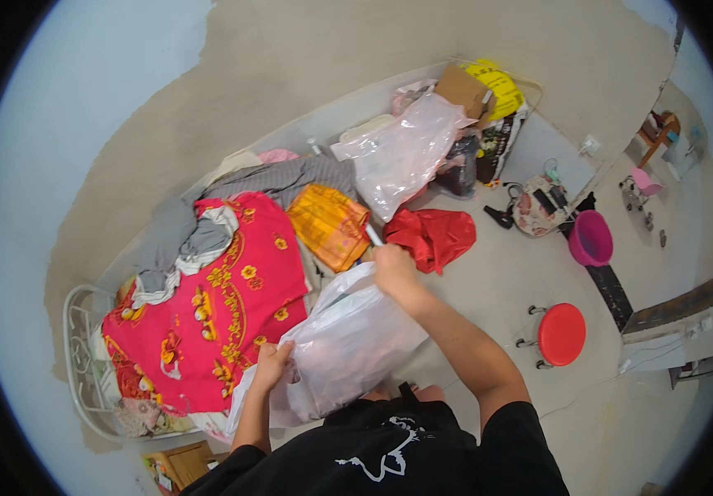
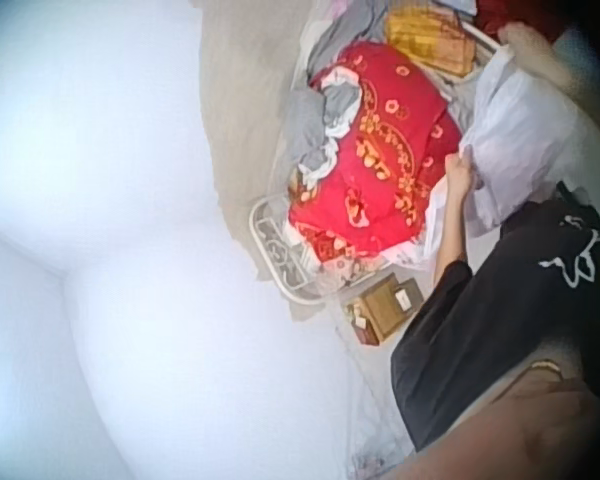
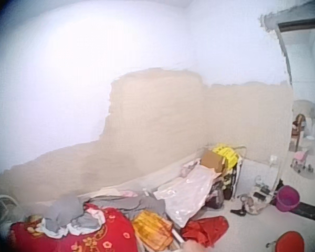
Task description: The person places a pink jacket into a clear plastic bag, puts the bagged jacket into a white bag, and then moves and folds other garments on a bed.
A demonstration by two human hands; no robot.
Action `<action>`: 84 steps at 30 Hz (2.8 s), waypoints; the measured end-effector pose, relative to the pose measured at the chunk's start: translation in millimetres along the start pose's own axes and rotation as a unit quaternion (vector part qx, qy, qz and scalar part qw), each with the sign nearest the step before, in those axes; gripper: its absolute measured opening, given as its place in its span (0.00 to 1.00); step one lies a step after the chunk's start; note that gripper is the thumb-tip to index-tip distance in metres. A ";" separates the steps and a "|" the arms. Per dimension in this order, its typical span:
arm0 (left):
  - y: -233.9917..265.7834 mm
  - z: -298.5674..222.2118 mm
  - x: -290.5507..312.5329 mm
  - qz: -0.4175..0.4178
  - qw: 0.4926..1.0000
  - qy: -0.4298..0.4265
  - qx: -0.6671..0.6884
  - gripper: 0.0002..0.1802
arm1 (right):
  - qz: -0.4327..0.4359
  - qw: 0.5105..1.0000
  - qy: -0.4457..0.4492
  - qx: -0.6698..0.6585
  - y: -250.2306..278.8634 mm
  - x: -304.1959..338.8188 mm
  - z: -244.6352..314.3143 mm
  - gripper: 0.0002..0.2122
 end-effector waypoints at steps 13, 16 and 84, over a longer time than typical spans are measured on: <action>-150.4 -125.3 -104.2 -0.051 0.976 -0.067 -0.203 0.28 | -0.254 0.927 0.029 -0.273 218.7 1.6 -121.7 0.04; -199.9 -177.3 -108.1 -0.095 0.966 -0.097 -0.221 0.28 | -0.282 0.887 0.040 -0.364 261.3 12.1 -192.4 0.03; -622.4 -734.9 -867.9 -0.025 0.997 -0.032 -0.073 0.45 | -0.345 0.570 -0.234 -0.708 506.2 -696.3 -734.2 0.21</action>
Point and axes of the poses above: each hand's wrist, its own x-axis away from the middle knuckle, its own y-axis out of the back of the hand, z = x × y, the point moved 3 cm from there along -x, towards the middle knuckle, and after that the axes turned 13 degrees about -x, right-handed, at the moved point
